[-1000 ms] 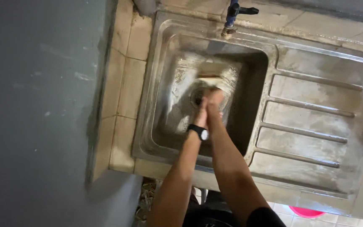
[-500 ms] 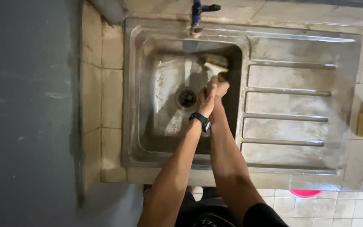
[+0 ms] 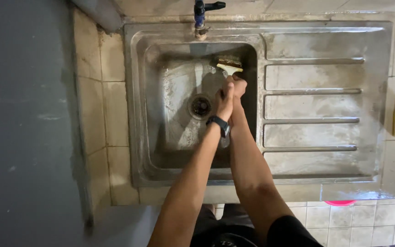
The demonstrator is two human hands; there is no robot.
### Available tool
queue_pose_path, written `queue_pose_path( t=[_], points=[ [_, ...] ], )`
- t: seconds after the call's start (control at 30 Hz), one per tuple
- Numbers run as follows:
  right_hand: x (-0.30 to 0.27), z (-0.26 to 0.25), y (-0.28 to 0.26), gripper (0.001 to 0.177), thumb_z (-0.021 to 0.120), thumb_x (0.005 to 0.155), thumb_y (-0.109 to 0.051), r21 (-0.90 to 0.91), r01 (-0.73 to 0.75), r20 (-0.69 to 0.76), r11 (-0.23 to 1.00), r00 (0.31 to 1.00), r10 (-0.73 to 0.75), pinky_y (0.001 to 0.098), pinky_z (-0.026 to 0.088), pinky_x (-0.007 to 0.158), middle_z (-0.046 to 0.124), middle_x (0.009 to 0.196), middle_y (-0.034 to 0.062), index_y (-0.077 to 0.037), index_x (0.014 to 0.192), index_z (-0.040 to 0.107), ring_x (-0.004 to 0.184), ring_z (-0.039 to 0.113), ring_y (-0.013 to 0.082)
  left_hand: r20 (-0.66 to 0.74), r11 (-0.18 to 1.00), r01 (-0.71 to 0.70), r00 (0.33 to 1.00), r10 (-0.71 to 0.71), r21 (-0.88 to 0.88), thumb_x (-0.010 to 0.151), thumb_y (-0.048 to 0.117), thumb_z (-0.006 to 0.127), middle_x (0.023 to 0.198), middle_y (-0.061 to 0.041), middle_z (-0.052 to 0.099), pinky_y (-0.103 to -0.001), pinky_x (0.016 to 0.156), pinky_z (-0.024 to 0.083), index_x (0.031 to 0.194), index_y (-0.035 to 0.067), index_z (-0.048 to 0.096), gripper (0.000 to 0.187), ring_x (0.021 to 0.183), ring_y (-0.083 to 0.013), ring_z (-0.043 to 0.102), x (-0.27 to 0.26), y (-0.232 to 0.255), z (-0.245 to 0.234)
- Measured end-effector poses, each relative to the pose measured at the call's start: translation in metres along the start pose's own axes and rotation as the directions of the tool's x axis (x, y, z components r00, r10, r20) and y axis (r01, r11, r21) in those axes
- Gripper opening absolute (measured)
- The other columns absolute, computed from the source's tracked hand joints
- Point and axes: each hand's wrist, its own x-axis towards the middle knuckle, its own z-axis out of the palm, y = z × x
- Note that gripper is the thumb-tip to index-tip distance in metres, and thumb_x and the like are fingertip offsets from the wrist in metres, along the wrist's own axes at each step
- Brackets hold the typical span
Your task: The person scrubs a stainless steel sink with a brush under running water. They repeatedly scrub the basin, drain, and surrounding surfaces, rinsing the brush frequently.
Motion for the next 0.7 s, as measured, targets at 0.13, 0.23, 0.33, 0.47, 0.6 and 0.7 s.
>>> queue_pose_path(
  t=[0.13, 0.23, 0.33, 0.47, 0.6, 0.7],
  points=[
    [0.034, 0.035, 0.036, 0.038, 0.074, 0.084, -0.041, -0.022, -0.013, -0.016, 1.0, 1.0, 0.012, 0.0447, 0.059, 0.096, 0.078, 0.114, 0.0105, -0.025, 0.118, 0.078, 0.117, 0.07, 0.0318, 0.026, 0.999, 0.031, 0.999, -0.032, 0.029, 0.087, 0.088, 0.037, 0.159, -0.03, 0.038, -0.05, 0.126, 0.028, 0.159, -0.001, 0.028, 0.114, 0.15, -0.0427, 0.034, 0.056, -0.047, 0.0],
    [0.173, 0.105, 0.251, 0.088, 0.043, 0.094, -0.072, -0.501, 0.707, 0.185, 0.499, 0.651, -0.736, 0.0518, 0.048, 0.055, 0.067, 0.063, 0.0309, 0.005, 0.073, 0.079, 0.064, 0.065, 0.0482, -0.063, 0.998, 0.052, 0.997, -0.049, 0.044, 0.088, 0.088, 0.04, 0.163, -0.022, 0.036, -0.05, 0.128, 0.021, 0.16, 0.008, 0.033, 0.108, 0.152, -0.0386, 0.032, 0.049, -0.116, 0.0],
    [0.132, 0.137, 0.249, 0.063, 0.045, 0.094, -0.054, -0.169, 0.982, 0.256, 0.087, 0.129, -0.958, 0.0513, 0.046, 0.07, 0.061, 0.087, 0.0266, 0.003, 0.092, 0.072, 0.085, 0.058, 0.0433, -0.095, 0.997, 0.029, 0.995, -0.036, -0.074, 0.097, 0.074, 0.033, 0.162, -0.025, 0.037, -0.054, 0.127, 0.022, 0.157, 0.004, 0.04, 0.092, 0.151, -0.0427, 0.031, -0.023, -0.094, -0.024],
    [0.127, 0.207, 0.223, 0.044, 0.064, 0.084, -0.045, -0.259, 0.825, 0.216, 0.503, 0.557, -0.802, 0.0488, 0.048, 0.068, 0.066, 0.084, 0.019, -0.002, 0.087, 0.074, 0.085, 0.064, 0.0364, -0.3, 0.977, -0.009, 0.952, -0.056, -0.213, 0.105, 0.067, 0.029, 0.158, -0.027, 0.041, -0.053, 0.126, 0.024, 0.153, 0.003, 0.046, 0.081, 0.148, -0.0429, 0.036, 0.009, -0.138, -0.062],
    [0.073, 0.084, 0.234, 0.027, 0.088, 0.071, -0.033, -0.33, 0.335, 0.068, 0.882, 0.941, -0.332, 0.0454, 0.051, 0.064, 0.072, 0.079, 0.009, -0.01, 0.08, 0.078, 0.084, 0.073, 0.0273, -0.132, 0.972, 0.037, 0.991, -0.007, 0.23, 0.098, 0.06, 0.025, 0.138, -0.027, 0.059, -0.051, 0.114, 0.039, 0.137, -0.001, 0.06, 0.08, 0.133, -0.0397, 0.053, -0.017, -0.134, -0.039],
    [0.04, 0.067, 0.231, 0.024, 0.085, 0.076, -0.031, -0.262, 0.054, 0.036, 0.964, 0.998, -0.046, 0.0466, 0.051, 0.064, 0.077, 0.083, 0.0072, -0.01, 0.088, 0.081, 0.088, 0.076, 0.0272, -0.01, 0.939, 0.229, 0.972, -0.235, 0.255, 0.09, 0.083, 0.019, 0.151, -0.018, 0.054, -0.044, 0.124, 0.033, 0.146, 0.009, 0.056, 0.1, 0.144, -0.0304, 0.046, -0.056, -0.117, -0.044]
  ],
)
